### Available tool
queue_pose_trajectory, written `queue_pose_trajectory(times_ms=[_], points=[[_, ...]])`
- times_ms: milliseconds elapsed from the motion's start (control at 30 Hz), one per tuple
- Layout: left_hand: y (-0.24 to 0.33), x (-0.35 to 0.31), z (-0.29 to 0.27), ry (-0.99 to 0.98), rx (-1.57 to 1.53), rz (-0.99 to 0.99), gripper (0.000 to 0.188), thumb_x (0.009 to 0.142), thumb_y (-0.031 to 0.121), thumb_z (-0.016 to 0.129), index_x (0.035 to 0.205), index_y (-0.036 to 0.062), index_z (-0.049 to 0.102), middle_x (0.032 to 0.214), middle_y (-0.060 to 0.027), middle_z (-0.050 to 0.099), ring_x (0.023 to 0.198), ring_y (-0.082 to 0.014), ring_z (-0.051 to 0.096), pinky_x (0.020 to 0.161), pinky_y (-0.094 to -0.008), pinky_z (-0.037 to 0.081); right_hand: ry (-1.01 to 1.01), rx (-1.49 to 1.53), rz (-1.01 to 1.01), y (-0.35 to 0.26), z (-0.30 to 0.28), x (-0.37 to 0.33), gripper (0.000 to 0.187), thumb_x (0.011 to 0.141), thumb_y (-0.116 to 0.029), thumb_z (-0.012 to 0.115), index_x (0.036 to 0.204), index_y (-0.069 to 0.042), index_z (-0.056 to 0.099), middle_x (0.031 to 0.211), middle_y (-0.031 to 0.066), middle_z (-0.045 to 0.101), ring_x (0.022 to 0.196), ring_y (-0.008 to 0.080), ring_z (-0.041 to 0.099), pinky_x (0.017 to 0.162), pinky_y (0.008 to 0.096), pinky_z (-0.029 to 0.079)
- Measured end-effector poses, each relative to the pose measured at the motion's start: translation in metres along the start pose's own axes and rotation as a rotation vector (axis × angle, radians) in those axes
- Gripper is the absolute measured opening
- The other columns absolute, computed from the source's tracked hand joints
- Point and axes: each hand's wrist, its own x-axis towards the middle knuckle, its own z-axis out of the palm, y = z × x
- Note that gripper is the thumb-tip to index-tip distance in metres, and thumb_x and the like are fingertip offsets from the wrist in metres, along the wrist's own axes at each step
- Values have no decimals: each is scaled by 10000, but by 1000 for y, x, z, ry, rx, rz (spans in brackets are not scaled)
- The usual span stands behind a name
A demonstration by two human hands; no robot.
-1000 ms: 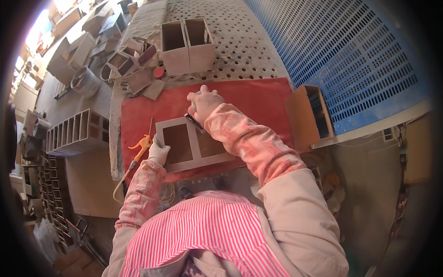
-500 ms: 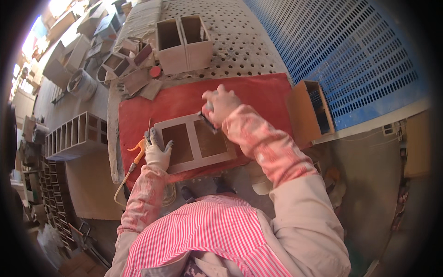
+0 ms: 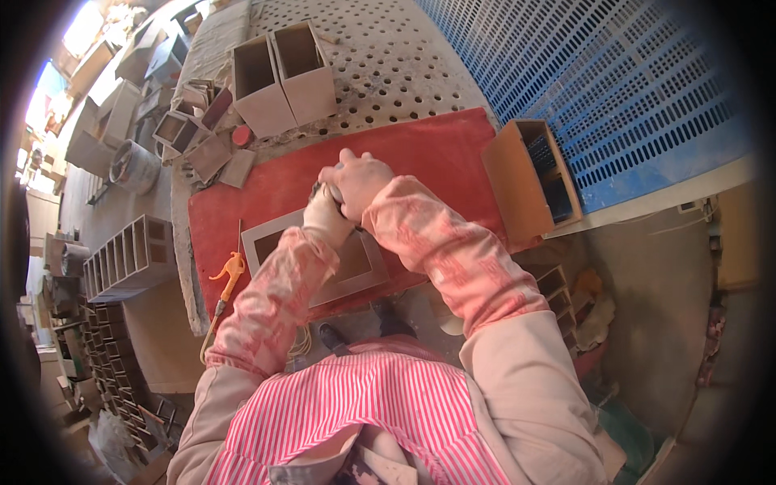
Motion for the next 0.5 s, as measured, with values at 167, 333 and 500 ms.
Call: queue_pose_trajectory(times_ms=[167,333,500], points=[[27,-53,1,-151,-70,44,587,791,308,886,1316,144,681,1223,-158,744,1203,-372,712,978,-483,579,28,9,68,-20,2,-66,646,786,-169,816,1405,-277,665,1314,163,568,1063,444,652,879,562,626],[46,-105,6,-144,116,246,815,756,341,889,1464,77,583,1415,-179,670,1325,-395,645,1131,-500,513,-92,11,147,-41,8,-130,639,796,-170,799,1408,-294,664,1312,180,552,1069,445,641,851,559,633],[7,-5,-3,-130,-42,-13,554,893,122,810,1404,120,598,1317,-81,717,1262,-272,701,1025,-411,572,142,54,20,-1,9,-18,523,814,-134,755,1318,-271,721,1289,143,612,1145,418,662,932,547,616]])
